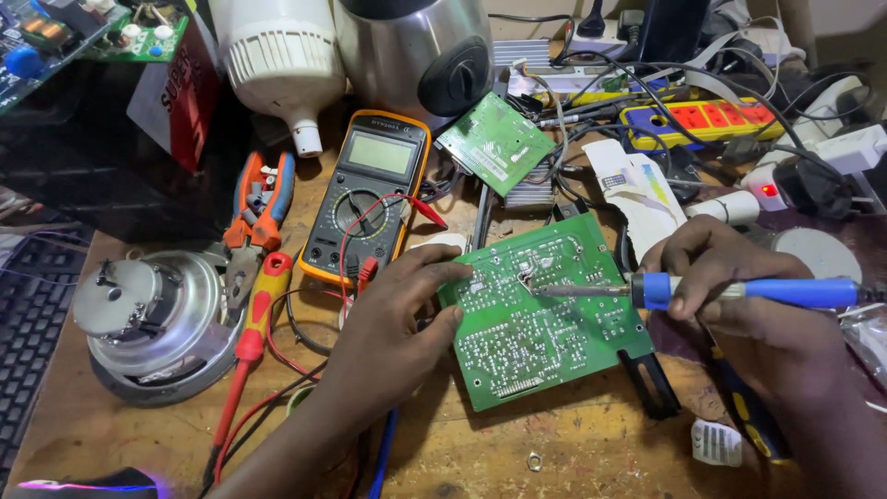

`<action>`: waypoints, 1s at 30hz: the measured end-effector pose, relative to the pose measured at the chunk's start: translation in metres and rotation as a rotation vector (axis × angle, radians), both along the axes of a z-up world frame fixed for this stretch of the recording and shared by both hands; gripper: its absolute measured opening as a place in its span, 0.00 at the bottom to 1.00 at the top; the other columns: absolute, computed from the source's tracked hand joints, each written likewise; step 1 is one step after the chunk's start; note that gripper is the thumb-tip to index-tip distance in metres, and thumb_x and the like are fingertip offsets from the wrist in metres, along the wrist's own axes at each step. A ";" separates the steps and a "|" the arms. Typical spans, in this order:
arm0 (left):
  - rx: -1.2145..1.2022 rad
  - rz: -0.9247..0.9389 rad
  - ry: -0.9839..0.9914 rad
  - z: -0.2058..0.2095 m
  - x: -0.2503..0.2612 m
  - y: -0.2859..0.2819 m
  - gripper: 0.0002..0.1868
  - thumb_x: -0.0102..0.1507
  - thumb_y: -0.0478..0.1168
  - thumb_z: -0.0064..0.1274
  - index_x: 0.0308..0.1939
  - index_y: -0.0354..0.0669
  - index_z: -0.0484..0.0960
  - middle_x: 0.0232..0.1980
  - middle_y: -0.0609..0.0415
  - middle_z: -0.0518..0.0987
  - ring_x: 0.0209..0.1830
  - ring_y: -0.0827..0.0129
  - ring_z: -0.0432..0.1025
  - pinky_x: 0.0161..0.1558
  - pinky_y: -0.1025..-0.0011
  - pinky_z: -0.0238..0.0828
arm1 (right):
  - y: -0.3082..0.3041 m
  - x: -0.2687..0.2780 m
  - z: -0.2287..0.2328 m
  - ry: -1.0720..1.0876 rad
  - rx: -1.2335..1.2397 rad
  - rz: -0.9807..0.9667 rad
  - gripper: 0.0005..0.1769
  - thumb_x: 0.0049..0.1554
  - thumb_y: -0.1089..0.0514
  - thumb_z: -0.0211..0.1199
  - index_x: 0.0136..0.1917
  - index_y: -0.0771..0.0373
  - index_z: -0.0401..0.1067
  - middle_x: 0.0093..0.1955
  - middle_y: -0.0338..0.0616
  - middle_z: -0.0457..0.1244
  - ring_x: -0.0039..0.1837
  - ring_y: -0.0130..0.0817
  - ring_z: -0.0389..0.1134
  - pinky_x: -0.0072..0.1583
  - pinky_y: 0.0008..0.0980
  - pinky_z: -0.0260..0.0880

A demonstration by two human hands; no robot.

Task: Soldering and desoldering components on a printed circuit board at a repair bench, including a brief interaction with a mixing console.

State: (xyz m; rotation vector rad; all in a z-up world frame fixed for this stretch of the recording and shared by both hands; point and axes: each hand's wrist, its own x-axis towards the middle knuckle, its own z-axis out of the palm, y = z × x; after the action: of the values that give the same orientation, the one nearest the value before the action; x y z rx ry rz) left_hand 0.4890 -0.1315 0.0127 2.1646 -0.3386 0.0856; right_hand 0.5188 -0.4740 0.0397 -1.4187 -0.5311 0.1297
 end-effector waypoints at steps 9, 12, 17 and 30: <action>0.012 -0.007 -0.024 -0.002 0.001 0.001 0.22 0.66 0.41 0.56 0.65 0.46 0.84 0.75 0.44 0.76 0.76 0.50 0.69 0.69 0.48 0.67 | -0.015 0.010 0.009 -0.371 -0.467 0.054 0.10 0.53 0.57 0.72 0.32 0.42 0.83 0.59 0.44 0.66 0.52 0.33 0.68 0.54 0.40 0.69; -0.019 -0.002 -0.021 -0.002 0.001 0.000 0.23 0.65 0.40 0.58 0.65 0.46 0.84 0.75 0.45 0.77 0.76 0.52 0.69 0.70 0.52 0.67 | -0.015 0.008 0.010 -0.365 -0.456 0.075 0.10 0.55 0.58 0.70 0.33 0.46 0.86 0.55 0.42 0.64 0.60 0.37 0.74 0.56 0.39 0.73; -0.010 -0.004 -0.027 -0.005 0.001 0.002 0.23 0.66 0.41 0.56 0.66 0.46 0.84 0.75 0.46 0.77 0.76 0.52 0.69 0.69 0.50 0.66 | -0.018 0.006 0.016 -0.419 -0.504 0.109 0.17 0.62 0.47 0.60 0.36 0.45 0.85 0.53 0.42 0.61 0.61 0.40 0.75 0.62 0.42 0.74; -0.029 -0.024 -0.123 -0.009 0.002 0.002 0.22 0.65 0.38 0.57 0.64 0.45 0.84 0.72 0.45 0.79 0.74 0.53 0.71 0.70 0.55 0.65 | -0.014 0.003 0.022 -0.462 -0.537 0.079 0.10 0.54 0.53 0.68 0.33 0.43 0.84 0.50 0.40 0.63 0.61 0.36 0.77 0.65 0.36 0.77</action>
State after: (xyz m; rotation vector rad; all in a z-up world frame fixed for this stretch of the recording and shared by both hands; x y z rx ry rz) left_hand 0.4910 -0.1293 0.0037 2.1305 -0.4305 0.2093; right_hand 0.5218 -0.4880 0.0616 -1.9676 -0.9847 0.0020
